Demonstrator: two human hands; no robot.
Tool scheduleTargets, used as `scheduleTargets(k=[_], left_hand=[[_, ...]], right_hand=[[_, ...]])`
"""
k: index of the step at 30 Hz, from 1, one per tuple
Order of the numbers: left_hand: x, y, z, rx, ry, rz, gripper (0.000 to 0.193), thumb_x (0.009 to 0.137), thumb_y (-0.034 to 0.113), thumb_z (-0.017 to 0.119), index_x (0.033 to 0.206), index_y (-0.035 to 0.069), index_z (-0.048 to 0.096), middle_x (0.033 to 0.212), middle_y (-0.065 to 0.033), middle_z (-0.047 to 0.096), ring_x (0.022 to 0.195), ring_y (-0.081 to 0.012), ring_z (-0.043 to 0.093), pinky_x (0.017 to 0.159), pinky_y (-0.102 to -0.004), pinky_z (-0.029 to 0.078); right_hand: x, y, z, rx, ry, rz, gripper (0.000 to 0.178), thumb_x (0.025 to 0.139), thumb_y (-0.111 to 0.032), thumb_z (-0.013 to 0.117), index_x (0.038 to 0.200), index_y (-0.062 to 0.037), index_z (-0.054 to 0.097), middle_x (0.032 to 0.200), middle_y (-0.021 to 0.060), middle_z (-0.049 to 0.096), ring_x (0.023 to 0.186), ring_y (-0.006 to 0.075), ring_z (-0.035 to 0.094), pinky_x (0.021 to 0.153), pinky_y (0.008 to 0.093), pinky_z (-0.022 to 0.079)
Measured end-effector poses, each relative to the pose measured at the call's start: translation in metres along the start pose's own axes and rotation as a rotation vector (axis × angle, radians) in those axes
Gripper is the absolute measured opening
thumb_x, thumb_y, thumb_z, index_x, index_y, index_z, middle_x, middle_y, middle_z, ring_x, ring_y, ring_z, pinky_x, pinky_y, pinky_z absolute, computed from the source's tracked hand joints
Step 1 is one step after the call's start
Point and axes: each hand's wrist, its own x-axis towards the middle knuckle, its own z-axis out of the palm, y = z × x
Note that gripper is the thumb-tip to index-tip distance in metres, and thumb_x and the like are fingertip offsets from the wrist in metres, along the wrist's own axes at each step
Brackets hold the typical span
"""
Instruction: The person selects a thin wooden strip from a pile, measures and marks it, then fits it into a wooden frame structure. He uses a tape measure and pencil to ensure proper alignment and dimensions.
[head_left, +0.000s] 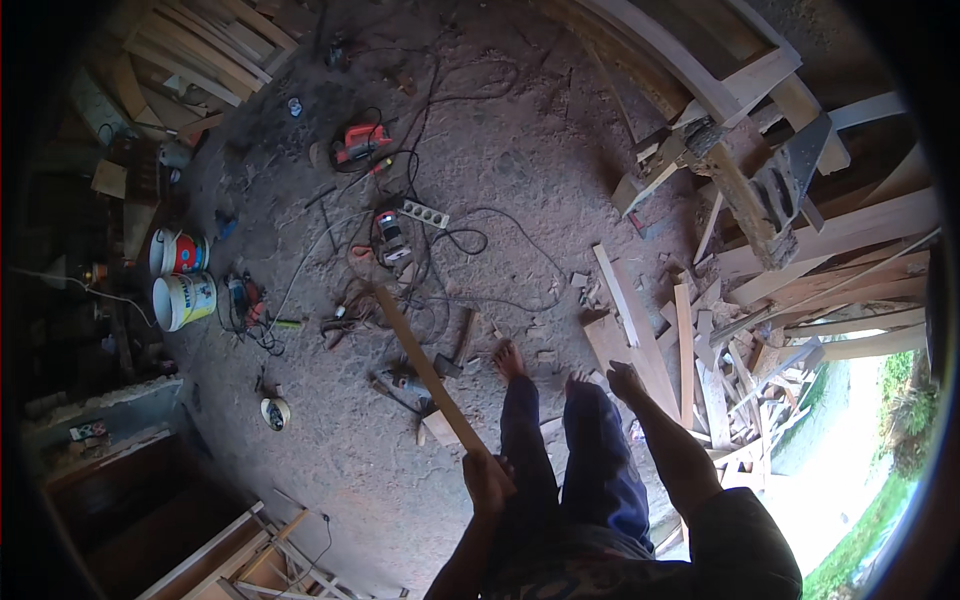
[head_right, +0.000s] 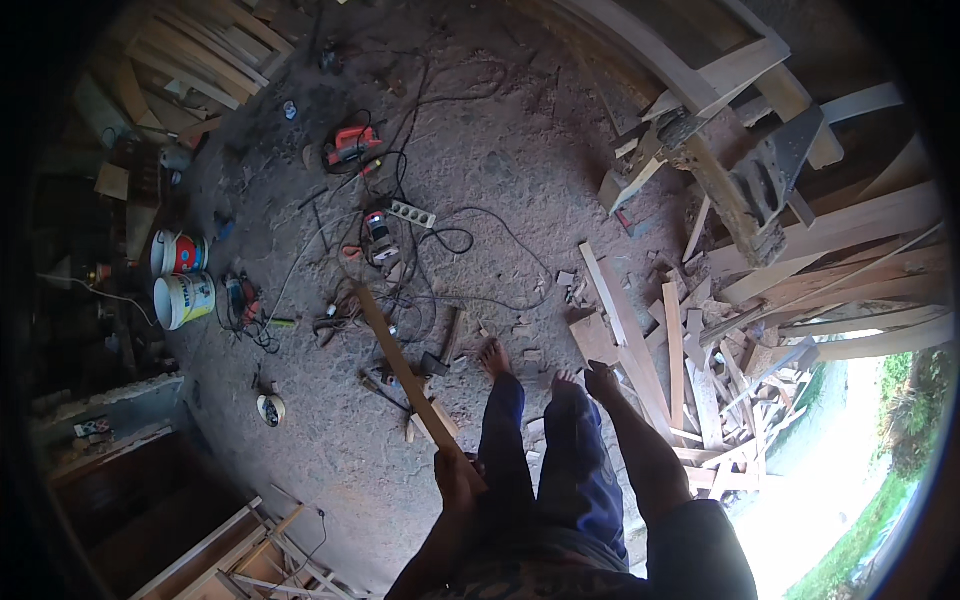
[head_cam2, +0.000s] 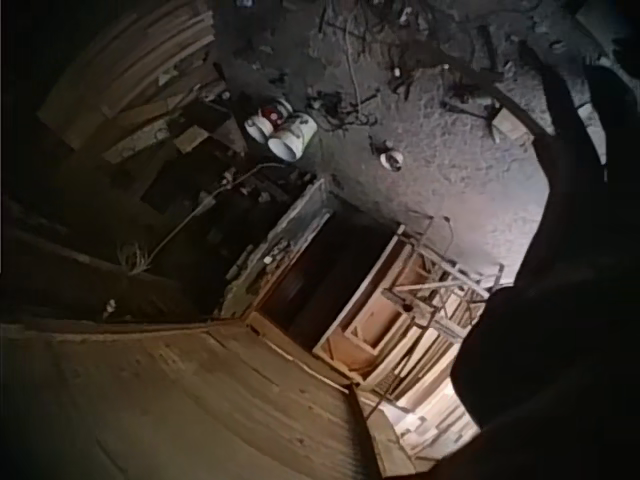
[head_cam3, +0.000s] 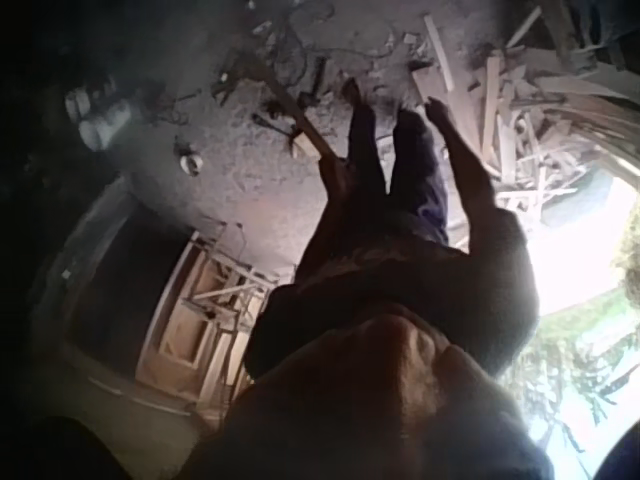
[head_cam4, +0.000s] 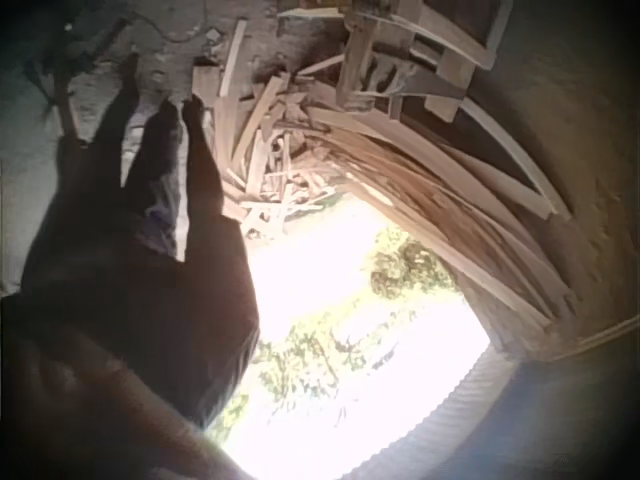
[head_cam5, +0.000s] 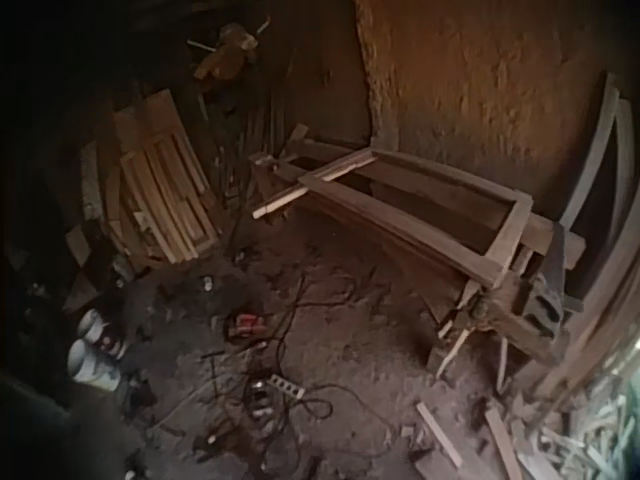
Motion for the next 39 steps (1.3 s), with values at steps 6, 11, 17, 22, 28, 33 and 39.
scheduleTargets(k=[6, 11, 17, 22, 28, 33, 39], left_hand=[[0.023, -0.031, -0.003, 0.297, 0.182, -0.106, 0.034, 0.102, 0.039, 0.054, 0.113, 0.007, 0.048, 0.082, -0.0118, 0.062, 0.065, -0.0241, 0.064, 0.057, -0.0362, 0.055], [0.058, -0.063, 0.004, 0.283, 0.365, -0.304, 0.034, 0.101, 0.039, 0.056, 0.109, 0.007, 0.049, 0.077, -0.0120, 0.060, 0.060, -0.0239, 0.061, 0.052, -0.0368, 0.053], [0.085, -0.061, 0.008, 0.339, 0.435, -0.408, 0.033, 0.099, 0.038, 0.059, 0.105, 0.007, 0.050, 0.070, -0.0124, 0.058, 0.054, -0.0237, 0.058, 0.047, -0.0375, 0.050], [0.099, -0.051, 0.015, 0.337, 0.407, -0.365, 0.033, 0.097, 0.038, 0.061, 0.101, 0.007, 0.051, 0.065, -0.0126, 0.056, 0.049, -0.0235, 0.055, 0.042, -0.0380, 0.048], [0.083, 0.001, 0.050, 0.297, 0.298, -0.217, 0.033, 0.096, 0.037, 0.064, 0.096, 0.007, 0.053, 0.059, -0.0130, 0.054, 0.042, -0.0232, 0.052, 0.037, -0.0387, 0.046], [0.085, 0.096, 0.091, 0.198, 0.307, -0.005, 0.033, 0.094, 0.037, 0.066, 0.093, 0.007, 0.054, 0.054, -0.0132, 0.052, 0.037, -0.0230, 0.049, 0.032, -0.0392, 0.043], [0.075, 0.263, 0.179, 0.256, 0.108, 0.435, 0.028, 0.098, 0.030, 0.062, 0.088, 0.003, 0.058, 0.066, -0.0095, 0.058, 0.048, -0.0200, 0.052, 0.042, -0.0347, 0.044]], right_hand=[[0.179, -0.077, 0.070, -0.077, -0.228, 0.082, 0.063, 0.091, -0.029, 0.054, 0.146, 0.0008, 0.044, 0.149, 0.0266, 0.044, 0.140, 0.0400, 0.041, 0.117, 0.0440, 0.034], [0.307, -0.002, 0.176, -0.040, 0.035, 0.232, 0.072, 0.090, -0.028, 0.056, 0.153, -0.0009, 0.031, 0.157, 0.0286, 0.029, 0.145, 0.0416, 0.031, 0.114, 0.0470, 0.037], [0.374, 0.037, 0.209, 0.184, 0.047, 0.517, 0.077, 0.082, -0.022, 0.056, 0.153, -0.0040, 0.032, 0.157, 0.0246, 0.031, 0.142, 0.0397, 0.037, 0.115, 0.0427, 0.035], [0.410, 0.061, 0.212, 0.030, -0.063, 0.215, 0.061, 0.081, -0.022, 0.057, 0.138, -0.0030, 0.052, 0.135, 0.0226, 0.057, 0.122, 0.0380, 0.056, 0.101, 0.0452, 0.047], [0.283, 0.022, 0.190, -0.425, 0.200, -0.416, 0.051, 0.066, -0.044, 0.073, 0.106, -0.0140, 0.073, 0.118, 0.0153, 0.061, 0.114, 0.0395, 0.053, 0.091, 0.0520, 0.046], [0.171, -0.086, 0.070, -0.517, 0.123, -0.671, 0.076, 0.075, -0.064, 0.073, 0.123, -0.0062, 0.058, 0.113, 0.0157, 0.059, 0.102, 0.0352, 0.055, 0.089, 0.0537, 0.045], [0.070, -0.304, -0.175, 0.846, -0.410, -0.324, 0.018, 0.097, -0.014, 0.063, 0.111, -0.0047, 0.066, 0.096, 0.0090, 0.066, 0.091, 0.0176, 0.067, 0.083, 0.0327, 0.054]])
